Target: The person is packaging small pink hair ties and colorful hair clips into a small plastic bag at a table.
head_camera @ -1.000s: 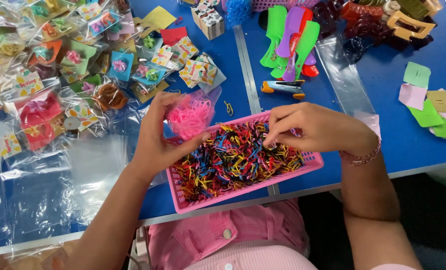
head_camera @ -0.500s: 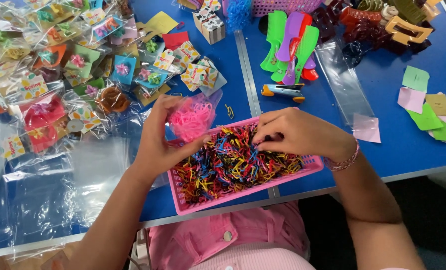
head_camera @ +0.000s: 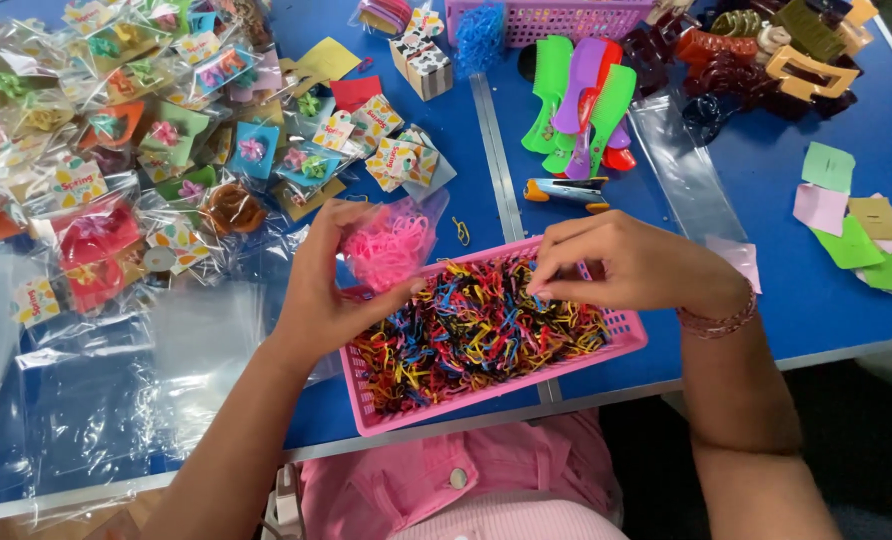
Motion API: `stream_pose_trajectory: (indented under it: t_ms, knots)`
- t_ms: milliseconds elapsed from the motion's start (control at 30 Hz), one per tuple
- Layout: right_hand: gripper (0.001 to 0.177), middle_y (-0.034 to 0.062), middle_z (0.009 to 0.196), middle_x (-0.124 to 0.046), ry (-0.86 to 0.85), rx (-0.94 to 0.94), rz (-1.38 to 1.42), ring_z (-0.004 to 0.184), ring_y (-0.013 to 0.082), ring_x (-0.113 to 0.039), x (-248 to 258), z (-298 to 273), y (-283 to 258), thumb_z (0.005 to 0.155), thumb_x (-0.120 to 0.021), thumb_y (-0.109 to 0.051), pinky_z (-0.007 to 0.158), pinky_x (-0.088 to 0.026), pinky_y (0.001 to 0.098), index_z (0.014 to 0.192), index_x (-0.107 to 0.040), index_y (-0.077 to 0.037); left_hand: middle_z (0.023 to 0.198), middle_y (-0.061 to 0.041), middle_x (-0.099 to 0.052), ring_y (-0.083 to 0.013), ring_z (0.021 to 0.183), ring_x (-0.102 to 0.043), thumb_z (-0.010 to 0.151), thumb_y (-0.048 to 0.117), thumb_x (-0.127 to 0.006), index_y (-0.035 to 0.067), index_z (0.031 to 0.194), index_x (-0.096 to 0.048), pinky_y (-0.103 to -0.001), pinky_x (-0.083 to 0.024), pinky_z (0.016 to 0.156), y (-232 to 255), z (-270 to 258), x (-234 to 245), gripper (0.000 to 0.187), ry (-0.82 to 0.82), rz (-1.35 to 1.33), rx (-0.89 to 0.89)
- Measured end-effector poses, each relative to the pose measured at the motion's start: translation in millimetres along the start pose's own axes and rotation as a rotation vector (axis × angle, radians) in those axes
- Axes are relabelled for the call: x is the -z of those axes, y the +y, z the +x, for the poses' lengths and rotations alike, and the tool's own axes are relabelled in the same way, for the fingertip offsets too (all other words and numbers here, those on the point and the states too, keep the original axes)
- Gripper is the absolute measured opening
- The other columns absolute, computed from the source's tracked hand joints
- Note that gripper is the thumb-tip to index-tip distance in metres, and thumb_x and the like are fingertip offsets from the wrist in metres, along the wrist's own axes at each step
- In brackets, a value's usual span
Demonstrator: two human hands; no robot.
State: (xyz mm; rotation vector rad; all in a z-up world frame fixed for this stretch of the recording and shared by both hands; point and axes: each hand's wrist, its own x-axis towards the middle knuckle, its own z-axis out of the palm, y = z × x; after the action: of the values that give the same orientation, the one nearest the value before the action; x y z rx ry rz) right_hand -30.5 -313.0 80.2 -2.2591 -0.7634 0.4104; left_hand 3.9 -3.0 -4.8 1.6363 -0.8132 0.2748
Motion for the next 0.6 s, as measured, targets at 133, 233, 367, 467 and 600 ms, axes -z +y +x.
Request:
stream_pose_trajectory:
  t_ms: [133, 233, 367, 467, 600]
  knots:
    - [0.01, 0.0052, 0.084, -0.077, 0.019, 0.011, -0.001, 0.066, 0.0201, -0.068, 4, -2, 2, 0.091, -0.072, -0.01, 0.054, -0.058, 0.0318, 0.089, -0.082, -0.011, 0.107, -0.02, -0.058, -0.0457, 0.1, -0.068, 0.076, 0.006, -0.091, -0.004, 0.126, -0.054, -0.054, -0.058, 0.083, 6, 1, 0, 0.063, 0.002, 0.0, -0.001]
    - [0.007, 0.006, 0.083, -0.077, 0.053, 0.003, 0.002, 0.066, 0.0208, -0.069, 7, -4, 5, 0.089, -0.075, -0.011, 0.053, -0.058, 0.0311, 0.088, -0.082, -0.011, 0.106, -0.02, -0.058, -0.0451, 0.099, -0.068, 0.077, 0.008, -0.091, -0.003, 0.125, -0.054, -0.053, -0.058, 0.082, 10, 4, 1, 0.062, 0.001, 0.003, -0.006]
    - [0.008, 0.0006, 0.085, -0.081, 0.054, 0.008, -0.056, 0.065, 0.0134, -0.068, 9, -6, 12, 0.085, -0.078, -0.017, 0.055, -0.057, 0.0277, 0.09, -0.085, -0.016, 0.112, -0.014, -0.057, -0.0337, 0.102, -0.065, 0.08, 0.021, -0.089, 0.004, 0.127, -0.053, -0.04, -0.056, 0.077, 10, 1, 2, 0.061, -0.029, 0.038, 0.019]
    - [0.01, -0.0045, 0.085, -0.083, 0.034, 0.034, -0.107, 0.065, 0.0069, -0.066, 8, -7, 14, 0.08, -0.083, -0.023, 0.058, -0.057, 0.0237, 0.088, -0.085, -0.017, 0.117, -0.009, -0.056, -0.0223, 0.105, -0.061, 0.084, 0.033, -0.085, 0.008, 0.129, -0.052, -0.028, -0.054, 0.075, 10, 0, 3, 0.061, -0.068, 0.091, 0.04]
    - [0.014, 0.0013, 0.088, -0.082, 0.087, 0.057, -0.074, 0.069, 0.0088, -0.072, 8, -5, 11, 0.081, -0.082, -0.021, 0.052, -0.054, 0.0221, 0.093, -0.085, -0.015, 0.116, -0.009, -0.055, -0.0228, 0.104, -0.059, 0.084, 0.034, -0.085, 0.007, 0.13, -0.051, -0.03, -0.053, 0.077, 8, 0, 3, 0.063, -0.069, 0.109, 0.03]
